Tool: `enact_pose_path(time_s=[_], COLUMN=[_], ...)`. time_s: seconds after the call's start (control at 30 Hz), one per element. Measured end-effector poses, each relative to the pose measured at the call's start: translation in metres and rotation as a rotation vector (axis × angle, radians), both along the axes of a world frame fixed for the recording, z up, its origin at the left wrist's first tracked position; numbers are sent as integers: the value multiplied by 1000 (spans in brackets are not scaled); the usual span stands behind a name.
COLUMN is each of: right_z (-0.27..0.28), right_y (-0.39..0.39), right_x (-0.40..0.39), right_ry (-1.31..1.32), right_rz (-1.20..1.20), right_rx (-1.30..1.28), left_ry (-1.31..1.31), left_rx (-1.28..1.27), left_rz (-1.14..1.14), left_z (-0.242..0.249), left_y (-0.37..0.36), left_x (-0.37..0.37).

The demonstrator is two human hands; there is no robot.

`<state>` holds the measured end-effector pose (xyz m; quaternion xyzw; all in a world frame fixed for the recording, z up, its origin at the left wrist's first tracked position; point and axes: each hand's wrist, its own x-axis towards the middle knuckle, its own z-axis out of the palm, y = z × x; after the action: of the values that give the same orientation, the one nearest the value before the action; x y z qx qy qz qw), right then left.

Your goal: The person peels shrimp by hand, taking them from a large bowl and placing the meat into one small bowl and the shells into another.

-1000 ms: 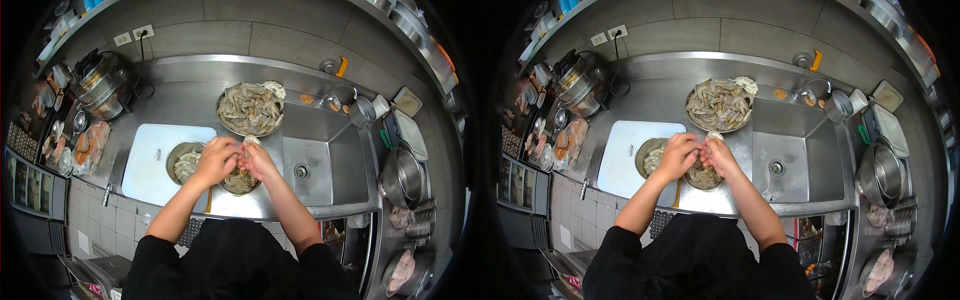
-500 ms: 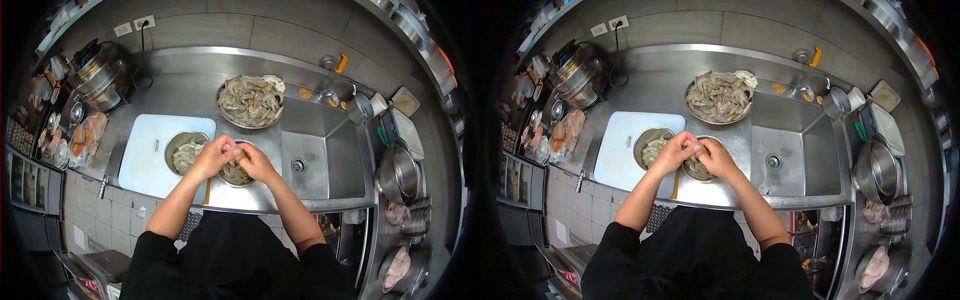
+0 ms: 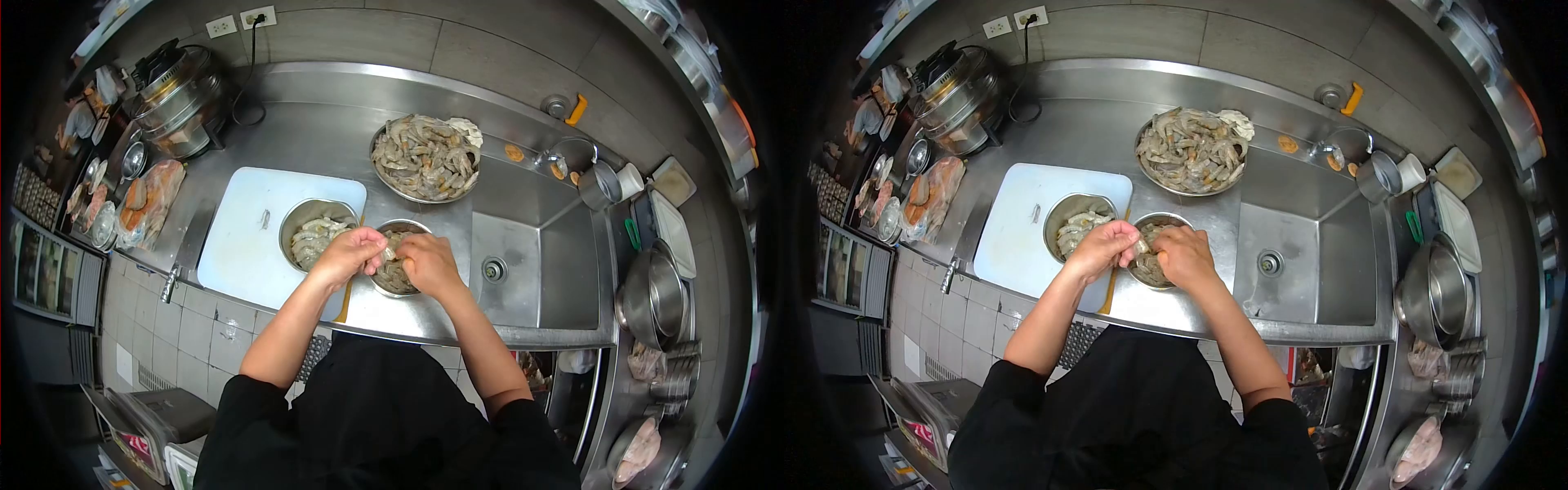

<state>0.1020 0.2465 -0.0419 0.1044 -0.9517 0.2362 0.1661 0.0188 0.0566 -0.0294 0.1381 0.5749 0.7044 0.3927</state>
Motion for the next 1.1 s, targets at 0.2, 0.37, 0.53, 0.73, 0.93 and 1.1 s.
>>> enact_pose_path(time_s=[0.2, 0.37, 0.53, 0.73, 0.93, 1.1], right_z=[24, 14, 10, -4, -14, 0], right_y=[-17, -24, -29, -31, -32, -34], right_x=[1, -6, -2, 1, -2, -5], right_ry=[80, 68, 74, -167, -9, 160], right_rz=[-27, -27, -64, -31, -35, -68], right_rx=[-273, -287, -348, -845, -922, -612], left_ry=[107, 338, 417, 270, 433, 715], left_rx=[-79, -213, -278, 21, -87, -287], left_rz=[11, -5, 22, 17, 130, 225], left_z=[11, 21, 30, 6, 3, 15], left_y=[-3, 0, -2, -5, 0, 7], left_x=[10, 18, 28, 21, 22, 30])
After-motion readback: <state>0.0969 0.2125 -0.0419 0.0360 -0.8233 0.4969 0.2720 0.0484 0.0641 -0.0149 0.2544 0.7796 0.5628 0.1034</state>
